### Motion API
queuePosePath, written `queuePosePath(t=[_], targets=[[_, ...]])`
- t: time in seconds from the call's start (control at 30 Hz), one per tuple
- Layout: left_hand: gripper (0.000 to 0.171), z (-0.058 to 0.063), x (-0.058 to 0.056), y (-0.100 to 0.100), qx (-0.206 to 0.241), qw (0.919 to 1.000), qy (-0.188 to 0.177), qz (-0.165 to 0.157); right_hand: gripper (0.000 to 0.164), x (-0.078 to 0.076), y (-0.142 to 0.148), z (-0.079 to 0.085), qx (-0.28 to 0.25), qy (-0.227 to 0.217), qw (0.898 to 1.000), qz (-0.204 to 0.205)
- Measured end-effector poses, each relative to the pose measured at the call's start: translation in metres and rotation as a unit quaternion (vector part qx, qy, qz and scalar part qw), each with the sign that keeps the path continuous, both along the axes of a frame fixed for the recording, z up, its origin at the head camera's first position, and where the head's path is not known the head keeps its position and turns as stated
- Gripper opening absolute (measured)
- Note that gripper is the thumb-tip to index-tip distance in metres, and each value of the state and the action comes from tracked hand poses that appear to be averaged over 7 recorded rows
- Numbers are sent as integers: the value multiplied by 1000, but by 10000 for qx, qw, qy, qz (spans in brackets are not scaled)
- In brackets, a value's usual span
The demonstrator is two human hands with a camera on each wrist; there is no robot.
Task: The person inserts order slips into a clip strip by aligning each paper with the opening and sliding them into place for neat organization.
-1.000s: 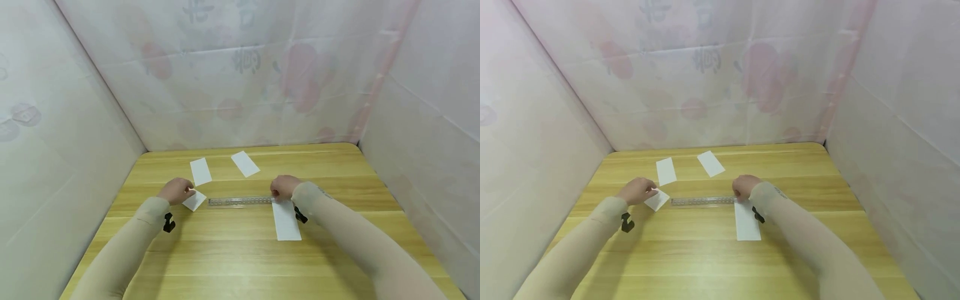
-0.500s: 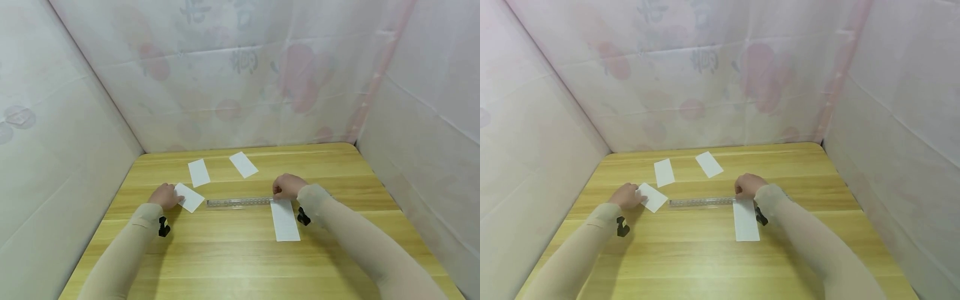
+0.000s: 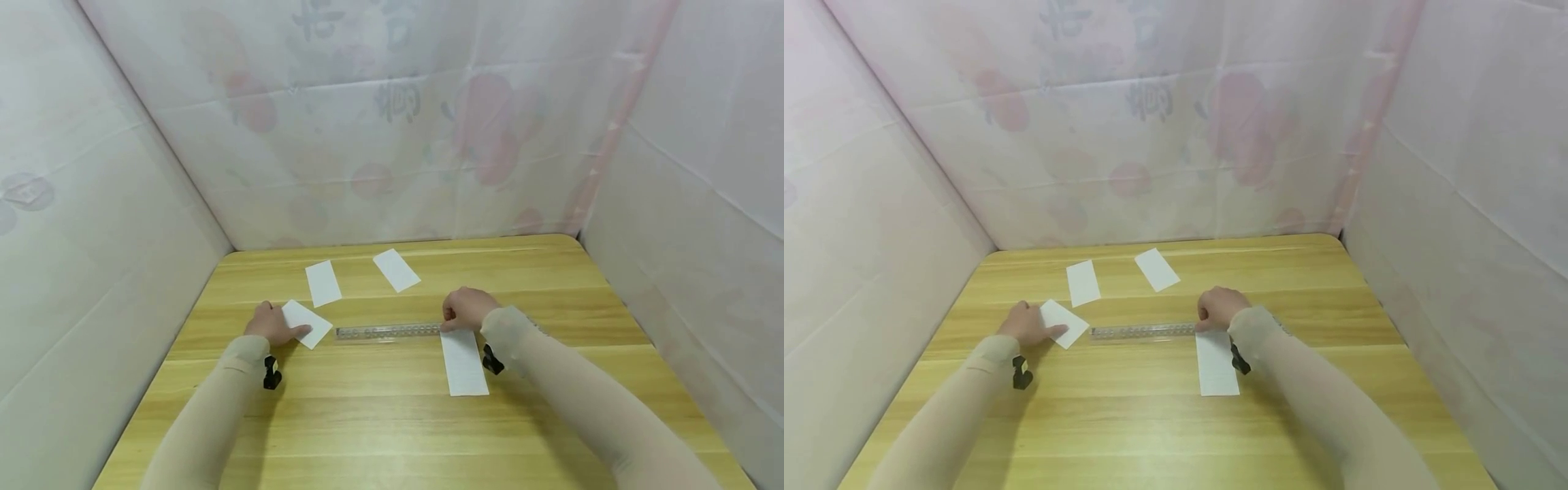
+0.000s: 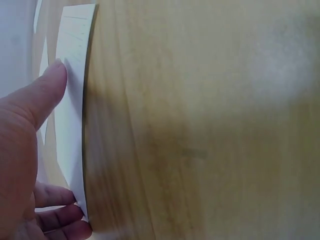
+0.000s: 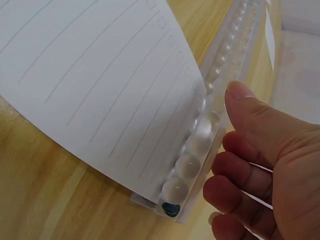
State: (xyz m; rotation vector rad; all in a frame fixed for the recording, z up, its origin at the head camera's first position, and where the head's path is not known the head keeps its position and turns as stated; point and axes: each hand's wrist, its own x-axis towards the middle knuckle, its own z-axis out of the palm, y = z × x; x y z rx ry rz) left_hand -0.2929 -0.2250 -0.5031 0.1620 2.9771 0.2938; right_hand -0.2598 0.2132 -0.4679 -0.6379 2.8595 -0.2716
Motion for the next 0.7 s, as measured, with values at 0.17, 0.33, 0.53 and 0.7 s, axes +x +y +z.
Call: queuePosePath(t=[0.17, 0.33, 0.53, 0.7], targets=[[101, -6, 7, -1, 17, 9999, 8, 101, 27, -2, 1, -10, 157, 210, 9993, 267], [100, -12, 15, 0, -86, 9999, -32, 102, 26, -5, 1, -21, 278, 332, 9973, 598], [96, -19, 17, 11, -173, 9998, 42, 121, 21, -6, 4, -23, 328, 307, 9961, 757], [96, -24, 13, 21, -200, 9997, -45, 145, 23, -10, 10, -27, 423, 277, 9950, 860]])
